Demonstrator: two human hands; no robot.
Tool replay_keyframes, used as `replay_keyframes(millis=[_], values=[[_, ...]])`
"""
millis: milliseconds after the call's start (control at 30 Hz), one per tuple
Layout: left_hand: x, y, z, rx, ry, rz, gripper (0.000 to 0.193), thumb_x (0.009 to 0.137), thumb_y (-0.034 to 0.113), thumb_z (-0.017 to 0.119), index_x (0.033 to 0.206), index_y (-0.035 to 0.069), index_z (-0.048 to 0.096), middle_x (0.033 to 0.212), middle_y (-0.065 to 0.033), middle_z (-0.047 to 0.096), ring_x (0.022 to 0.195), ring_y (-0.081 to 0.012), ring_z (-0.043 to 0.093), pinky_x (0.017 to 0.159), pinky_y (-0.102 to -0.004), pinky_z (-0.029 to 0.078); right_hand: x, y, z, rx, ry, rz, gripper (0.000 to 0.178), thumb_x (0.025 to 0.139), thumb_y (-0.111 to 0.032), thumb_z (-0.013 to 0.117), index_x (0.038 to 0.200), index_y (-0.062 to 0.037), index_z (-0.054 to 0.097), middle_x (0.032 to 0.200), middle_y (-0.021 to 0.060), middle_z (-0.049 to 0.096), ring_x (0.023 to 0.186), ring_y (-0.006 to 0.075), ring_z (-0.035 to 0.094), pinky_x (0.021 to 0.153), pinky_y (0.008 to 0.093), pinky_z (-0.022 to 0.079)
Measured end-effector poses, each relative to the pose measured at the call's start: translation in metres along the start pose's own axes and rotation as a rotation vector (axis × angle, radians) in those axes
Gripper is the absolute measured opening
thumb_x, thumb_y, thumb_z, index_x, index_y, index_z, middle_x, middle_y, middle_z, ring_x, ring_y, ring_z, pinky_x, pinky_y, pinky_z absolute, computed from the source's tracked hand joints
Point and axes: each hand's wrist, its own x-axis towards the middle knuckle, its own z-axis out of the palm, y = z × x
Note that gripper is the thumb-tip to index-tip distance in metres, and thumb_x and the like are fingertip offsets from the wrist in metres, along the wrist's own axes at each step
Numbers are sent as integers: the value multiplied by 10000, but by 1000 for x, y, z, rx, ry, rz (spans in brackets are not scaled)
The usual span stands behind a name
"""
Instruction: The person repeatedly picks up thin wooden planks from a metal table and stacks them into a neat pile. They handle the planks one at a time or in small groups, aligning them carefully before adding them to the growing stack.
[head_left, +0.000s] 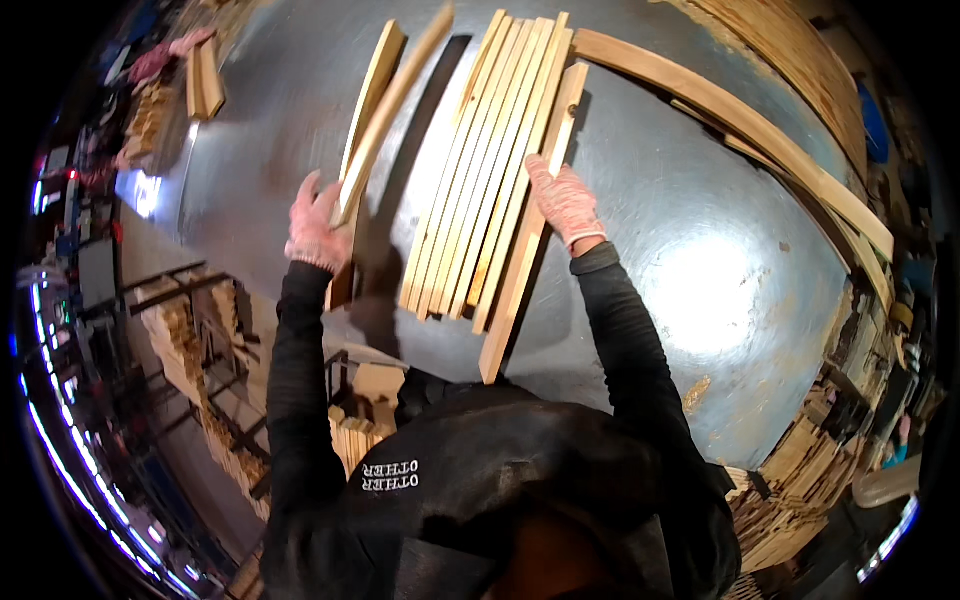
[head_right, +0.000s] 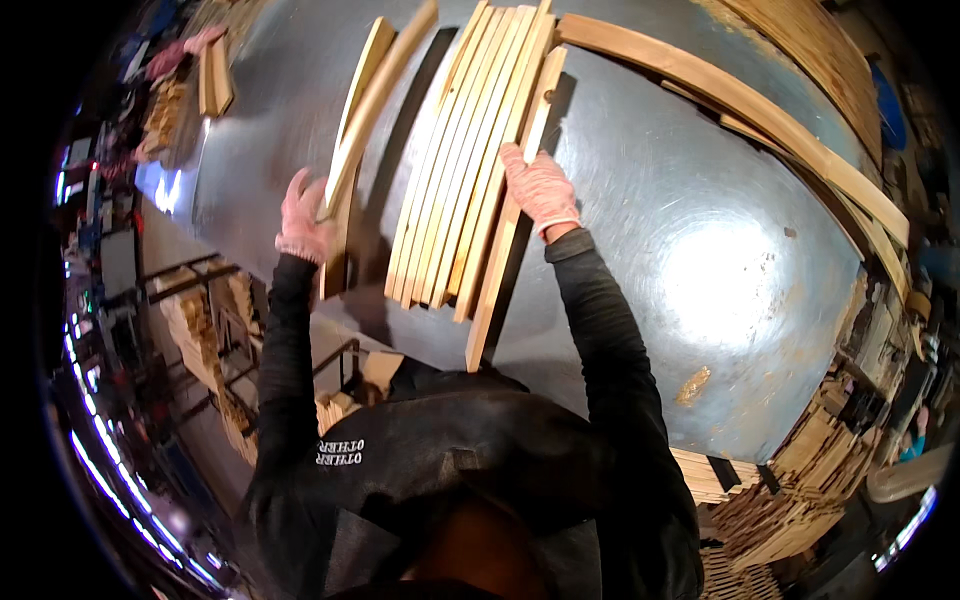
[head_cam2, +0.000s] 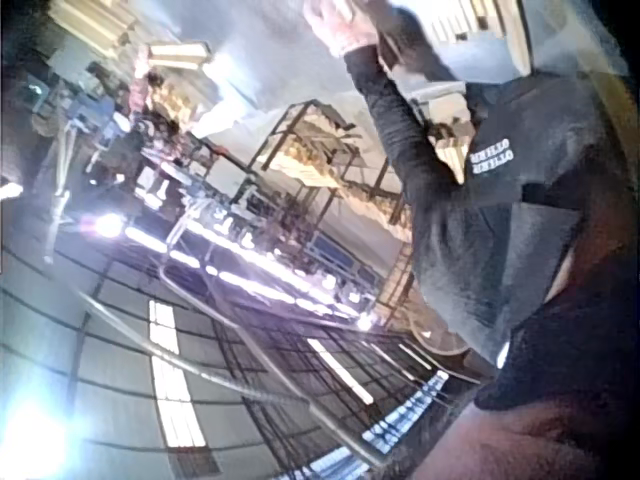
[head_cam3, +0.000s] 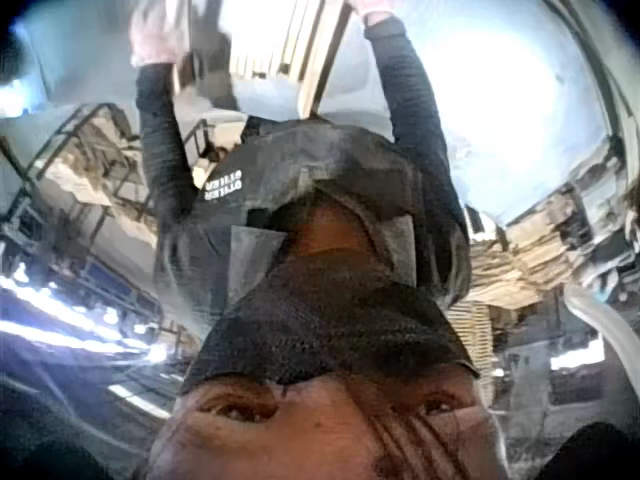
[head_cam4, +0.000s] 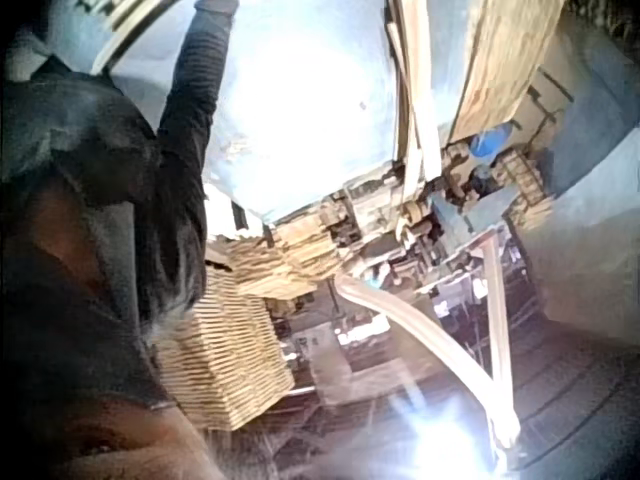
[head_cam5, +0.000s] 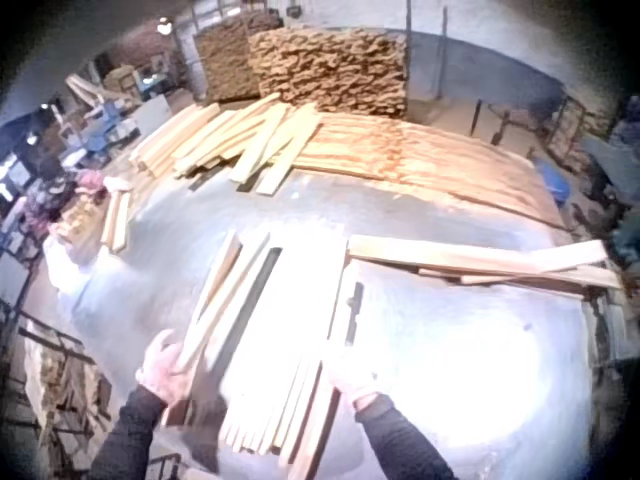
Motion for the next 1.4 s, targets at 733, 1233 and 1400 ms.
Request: replay_keyframes(millis=[733, 1233, 1400], values=[[-19, -93, 136, -548, -248, -312, 720, 837, 225, 689, 1427, 49, 314, 1427, -253, 395, 1196, -340, 496, 987, -386, 456, -19, 10, 12, -117, 149, 45, 667, 951, -554, 450, 1318, 1, 500, 1142, 237, 653, 1089, 410, 600, 914, 437, 465], [15, -184, 17, 29, -323, -523, 638, 798, 351, 753, 1318, 90, 494, 1222, -183, 615, 1131, -356, 585, 937, -460, 471, -39, 34, 19, -118, -13, 7, 1063, 864, -642, 558, 1502, 75, 100, 974, 185, 698, 805, 296, 674, 704, 395, 528], [28, -46, 44, -489, -57, -54, 672, 886, 305, 669, 1419, 30, 365, 1272, -203, 548, 1169, -339, 529, 1027, -399, 412, -54, 8, 2, -160, -140, 119, 1103, 849, -665, 538, 1497, 93, 67, 992, 258, 676, 904, 366, 674, 776, 412, 524]])
